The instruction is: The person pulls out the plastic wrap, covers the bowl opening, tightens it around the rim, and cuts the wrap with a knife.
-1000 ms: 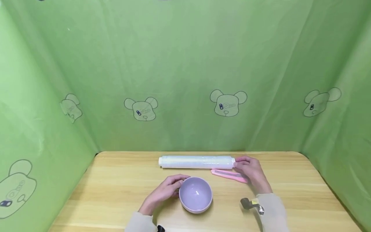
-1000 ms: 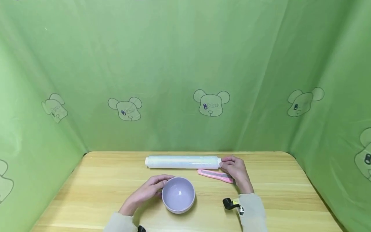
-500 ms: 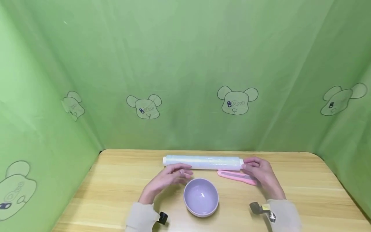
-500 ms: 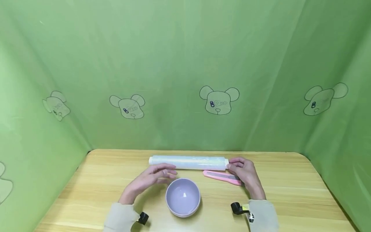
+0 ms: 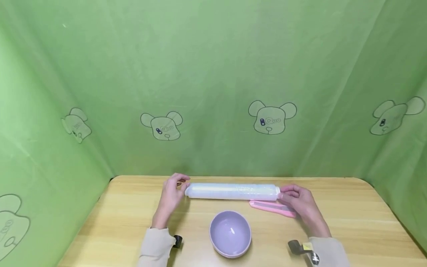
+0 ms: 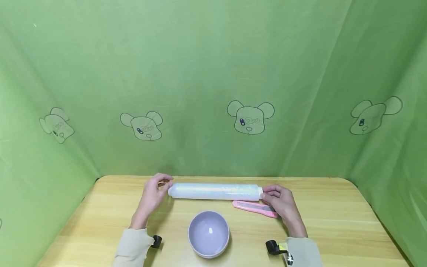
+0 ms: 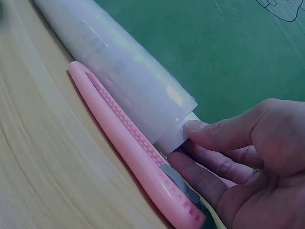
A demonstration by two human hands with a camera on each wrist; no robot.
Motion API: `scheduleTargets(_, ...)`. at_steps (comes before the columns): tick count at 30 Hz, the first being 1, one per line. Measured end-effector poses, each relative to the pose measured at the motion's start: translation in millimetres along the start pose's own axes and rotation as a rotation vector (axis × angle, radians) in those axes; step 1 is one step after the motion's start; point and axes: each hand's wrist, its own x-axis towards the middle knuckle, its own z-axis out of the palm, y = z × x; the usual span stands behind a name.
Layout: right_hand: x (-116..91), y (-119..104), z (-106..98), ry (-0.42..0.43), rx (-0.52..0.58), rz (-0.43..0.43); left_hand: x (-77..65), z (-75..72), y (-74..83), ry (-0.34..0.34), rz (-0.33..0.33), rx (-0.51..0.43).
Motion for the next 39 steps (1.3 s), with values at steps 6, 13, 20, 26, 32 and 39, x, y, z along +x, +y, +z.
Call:
scheduleTargets(6,-0.3,0.8,0.1,0.009,0.0,0.005,2.9,1.5,-10.3,-0.057,0.067,0.162)
scheduleTargets(13,-1.3,2.9,0.6,0.006,0.028,0.013,4.5,7.9,-10.1,-0.079,0.102,0.217)
scheduleTargets(20,-1.2,0.9,0.4,0.017,0.029,0.01,7.5,8.7,-8.0,-0.087,0.14,0.226)
scheduleTargets(26,-1.1,-0.8,3.8,0.012,0.017,0.003,8.2,8.2,-11.6,-0.073,0.165,0.276)
scheduleTargets(32,0.3,-0.4,4.6,0.019,0.022,-0.003,8.6,9.5,-12.9,-0.079,0.194,0.3)
scheduleTargets(39,-1.4,-4.7,4.9,0.03,0.013,0.01,7.6,12.8,-12.4,-0.088,0.174,0.298)
